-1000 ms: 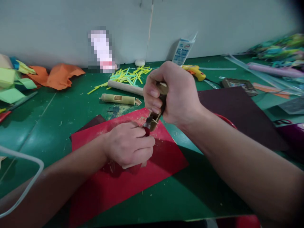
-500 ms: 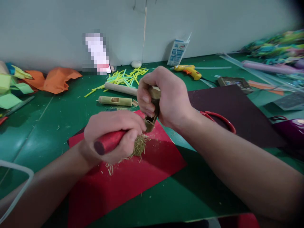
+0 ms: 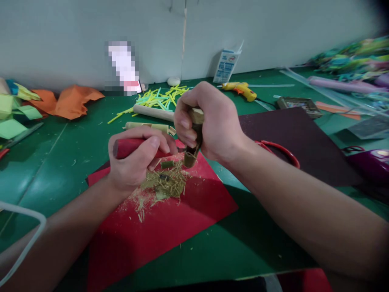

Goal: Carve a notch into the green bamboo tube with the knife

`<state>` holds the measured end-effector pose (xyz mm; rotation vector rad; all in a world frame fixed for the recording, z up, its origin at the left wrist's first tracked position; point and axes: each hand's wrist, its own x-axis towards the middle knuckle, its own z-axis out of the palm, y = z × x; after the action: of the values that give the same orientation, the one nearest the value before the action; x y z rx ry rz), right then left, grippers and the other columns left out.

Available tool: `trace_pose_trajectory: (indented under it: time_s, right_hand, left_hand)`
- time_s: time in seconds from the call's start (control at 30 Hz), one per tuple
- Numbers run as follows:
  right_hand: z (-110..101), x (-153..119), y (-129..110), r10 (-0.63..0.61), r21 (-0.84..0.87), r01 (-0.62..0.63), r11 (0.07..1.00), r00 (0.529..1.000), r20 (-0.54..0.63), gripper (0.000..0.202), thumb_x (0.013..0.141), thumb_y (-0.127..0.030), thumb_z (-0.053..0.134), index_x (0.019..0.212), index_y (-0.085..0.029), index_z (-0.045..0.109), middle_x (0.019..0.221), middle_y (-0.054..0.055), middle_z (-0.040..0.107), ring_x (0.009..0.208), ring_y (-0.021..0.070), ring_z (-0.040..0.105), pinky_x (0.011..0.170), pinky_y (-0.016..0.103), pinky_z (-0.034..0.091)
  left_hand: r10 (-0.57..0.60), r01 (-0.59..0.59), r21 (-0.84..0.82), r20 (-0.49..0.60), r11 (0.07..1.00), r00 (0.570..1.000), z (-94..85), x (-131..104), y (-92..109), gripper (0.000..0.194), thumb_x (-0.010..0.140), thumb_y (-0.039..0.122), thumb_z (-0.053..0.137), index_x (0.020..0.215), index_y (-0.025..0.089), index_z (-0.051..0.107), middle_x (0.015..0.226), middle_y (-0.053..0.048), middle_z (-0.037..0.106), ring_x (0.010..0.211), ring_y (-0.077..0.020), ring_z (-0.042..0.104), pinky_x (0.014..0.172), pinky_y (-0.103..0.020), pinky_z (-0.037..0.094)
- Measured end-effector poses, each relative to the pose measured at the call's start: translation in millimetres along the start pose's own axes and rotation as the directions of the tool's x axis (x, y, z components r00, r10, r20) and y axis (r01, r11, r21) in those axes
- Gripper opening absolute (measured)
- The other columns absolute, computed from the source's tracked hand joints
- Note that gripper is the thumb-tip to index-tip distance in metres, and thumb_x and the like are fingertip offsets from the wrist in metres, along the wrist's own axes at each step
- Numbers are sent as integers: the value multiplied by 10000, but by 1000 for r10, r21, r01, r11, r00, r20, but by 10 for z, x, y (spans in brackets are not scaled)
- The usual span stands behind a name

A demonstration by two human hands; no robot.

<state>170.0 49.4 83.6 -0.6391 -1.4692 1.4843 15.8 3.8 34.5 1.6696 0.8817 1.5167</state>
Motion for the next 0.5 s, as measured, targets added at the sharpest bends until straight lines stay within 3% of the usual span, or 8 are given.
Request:
trace_pose_trajectory:
  time_s: [0.13, 0.2, 0.37, 0.5]
  right_hand:
    - [34, -2, -12, 22, 15, -20, 1000, 996, -83, 438, 855, -334, 370, 431, -231, 357, 380, -1, 304, 359, 130, 262, 401, 309, 231]
    - [40, 4, -8, 6, 3, -6, 1000, 999, -52, 422, 835, -363, 397, 432, -238, 396, 388, 4, 317, 360, 138, 282, 398, 314, 243]
    - [9, 21, 11, 49, -82, -58, 995, 993, -106, 389, 811, -428, 423, 464, -254, 388, 419, 9, 307, 393, 157, 299, 405, 320, 299]
    - [-36, 19, 27, -12, 13, 13, 1000, 997, -77, 357, 808, -348, 406, 468, -243, 389, 432, 7, 308, 386, 148, 303, 400, 318, 277]
  left_hand:
    - [-42, 45, 44, -56, 998, 998, 47, -26, -42, 192, 925, 268, 520, 753, 207, 580, 759, -26, 656, 432, -59, 465, 346, -234, 286]
    - [-48, 52, 48, -93, 997, 995, 71, -9, -42, 201, 913, 291, 538, 734, 204, 570, 736, -33, 655, 384, -39, 397, 318, -218, 247]
    - [-39, 26, -83, -156, 996, 987, 125, 71, -32, 287, 871, 345, 576, 630, 192, 549, 610, -26, 614, 346, -52, 392, 287, -214, 165]
    - [-18, 2, -109, -149, 994, 989, 170, 22, 33, 262, 886, 337, 566, 670, 191, 585, 698, -11, 667, 332, -31, 347, 302, -240, 199]
